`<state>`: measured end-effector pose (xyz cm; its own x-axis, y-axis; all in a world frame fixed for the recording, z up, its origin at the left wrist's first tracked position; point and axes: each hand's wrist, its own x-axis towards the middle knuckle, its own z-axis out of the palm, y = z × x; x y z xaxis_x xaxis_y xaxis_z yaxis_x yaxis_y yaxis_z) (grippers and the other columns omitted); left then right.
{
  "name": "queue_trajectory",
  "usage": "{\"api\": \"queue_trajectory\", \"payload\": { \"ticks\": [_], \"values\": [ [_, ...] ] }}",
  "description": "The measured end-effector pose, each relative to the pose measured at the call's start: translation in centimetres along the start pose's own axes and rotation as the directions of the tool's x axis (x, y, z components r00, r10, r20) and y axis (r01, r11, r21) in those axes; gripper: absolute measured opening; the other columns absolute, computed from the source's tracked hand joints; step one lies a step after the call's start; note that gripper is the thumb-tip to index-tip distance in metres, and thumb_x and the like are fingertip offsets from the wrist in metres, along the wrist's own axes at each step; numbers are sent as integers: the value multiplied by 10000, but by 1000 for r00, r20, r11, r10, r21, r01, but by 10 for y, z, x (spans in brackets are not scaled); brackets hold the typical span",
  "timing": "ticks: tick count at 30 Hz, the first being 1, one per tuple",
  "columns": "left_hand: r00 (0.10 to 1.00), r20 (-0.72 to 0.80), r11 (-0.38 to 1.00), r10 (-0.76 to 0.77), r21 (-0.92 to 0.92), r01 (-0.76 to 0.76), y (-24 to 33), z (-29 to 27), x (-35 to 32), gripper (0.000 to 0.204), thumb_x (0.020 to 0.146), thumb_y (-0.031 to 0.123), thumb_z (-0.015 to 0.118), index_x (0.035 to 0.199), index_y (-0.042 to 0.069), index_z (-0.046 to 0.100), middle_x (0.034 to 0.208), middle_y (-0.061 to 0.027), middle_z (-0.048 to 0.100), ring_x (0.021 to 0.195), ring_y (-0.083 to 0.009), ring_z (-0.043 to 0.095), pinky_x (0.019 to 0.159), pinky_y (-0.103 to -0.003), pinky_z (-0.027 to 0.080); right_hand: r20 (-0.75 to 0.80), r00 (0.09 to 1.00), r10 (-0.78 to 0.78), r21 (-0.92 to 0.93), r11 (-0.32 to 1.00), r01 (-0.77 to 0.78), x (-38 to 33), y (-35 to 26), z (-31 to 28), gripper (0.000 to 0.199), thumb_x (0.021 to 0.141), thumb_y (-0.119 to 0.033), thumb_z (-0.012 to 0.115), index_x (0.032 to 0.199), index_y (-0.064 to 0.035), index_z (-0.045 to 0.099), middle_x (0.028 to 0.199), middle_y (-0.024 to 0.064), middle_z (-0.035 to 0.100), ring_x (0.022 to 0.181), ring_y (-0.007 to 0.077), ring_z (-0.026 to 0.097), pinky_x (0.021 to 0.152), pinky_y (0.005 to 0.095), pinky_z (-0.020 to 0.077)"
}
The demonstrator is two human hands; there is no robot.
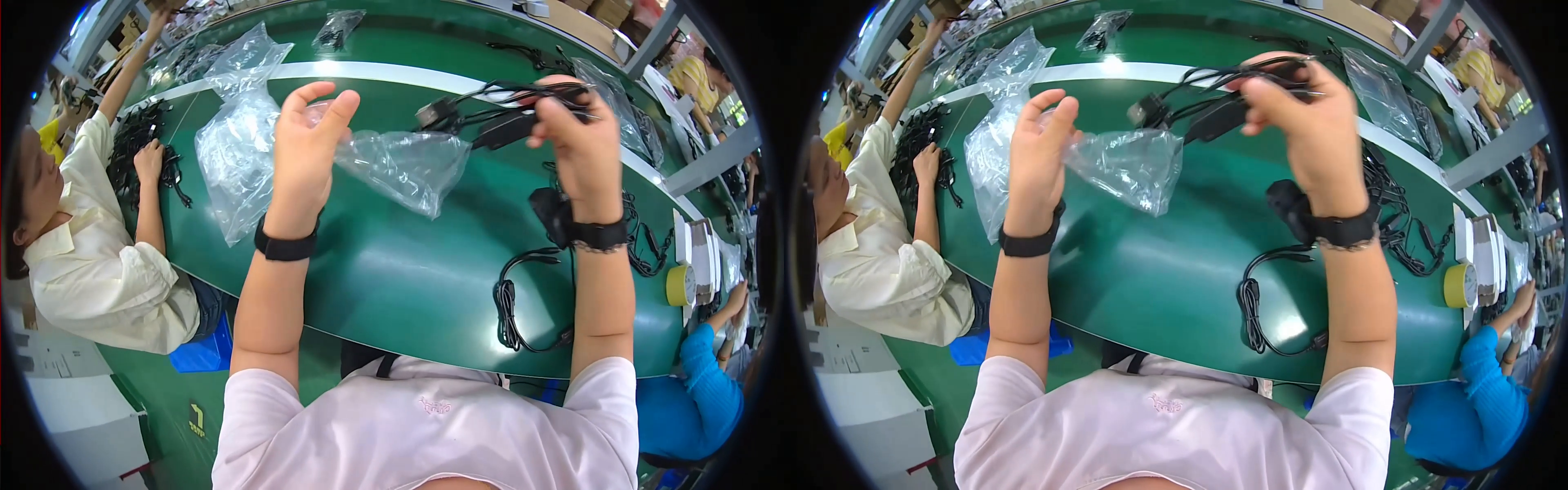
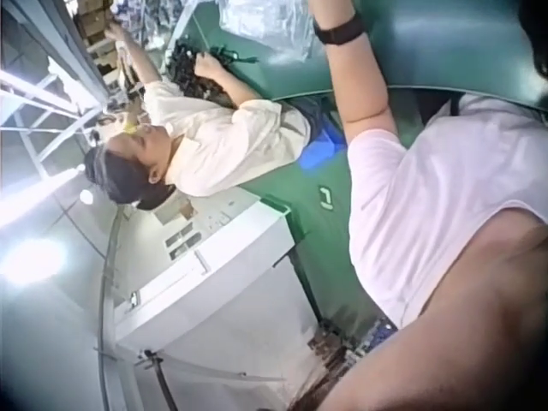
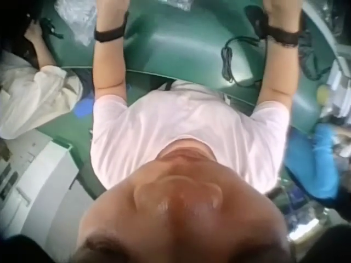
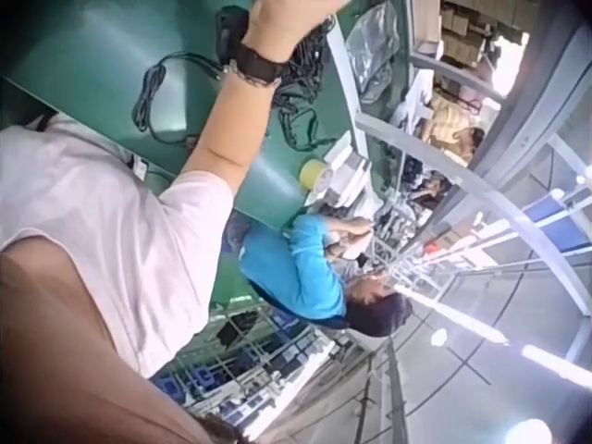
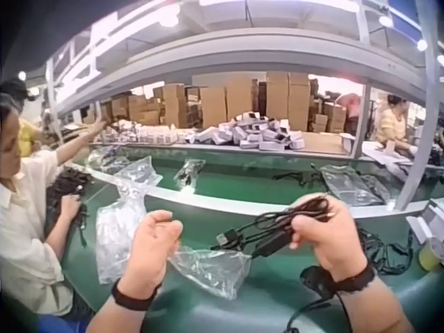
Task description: The person picks up a power cable, folds the cord, and slides it into a plastic bag by hand. This process is repeated multiple times with other cables and bags throughout the video.
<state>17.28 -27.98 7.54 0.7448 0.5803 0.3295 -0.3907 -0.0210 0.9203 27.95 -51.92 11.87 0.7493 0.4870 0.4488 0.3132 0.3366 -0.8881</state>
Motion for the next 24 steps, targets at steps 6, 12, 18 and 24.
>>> {"api": "queue_trajectory", "payload": {
  "ticks": [6,12,18,24],
  "values": [
    [974,-1,939,-226,265,219,-31,-5,1,492,769,254,695,1116,0,455,943,-83,515,859,-137,496,700,-258,433,11,996,-86,153,985,83,11,-24,-25,272,834,-51,542,1091,39,541,938,170,624,615,79,554,528,203,479],
    [820,297,434,489,732,-525,-1,14,-14,501,650,291,755,979,11,502,907,-160,522,937,-312,479,782,-363,411,-63,996,65,-50,996,-69,18,-31,-56,331,839,-67,530,1146,53,500,933,129,606,608,54,512,502,174,427],
    [769,639,355,-5,720,-596,-15,20,-60,440,588,207,773,849,-7,491,763,-164,536,737,-332,547,662,-384,467,121,965,232,-158,965,-212,27,-21,-59,272,838,-74,555,1086,34,528,923,132,611,610,56,528,549,170,472],
    [838,518,540,-170,760,-360,-33,1,-41,405,652,85,723,957,-37,487,808,-224,563,755,-376,563,668,-398,457,145,946,290,-65,957,-283,27,-8,-42,268,824,-66,577,1079,10,541,872,130,629,582,70,546,534,180,484]
  ]
}}
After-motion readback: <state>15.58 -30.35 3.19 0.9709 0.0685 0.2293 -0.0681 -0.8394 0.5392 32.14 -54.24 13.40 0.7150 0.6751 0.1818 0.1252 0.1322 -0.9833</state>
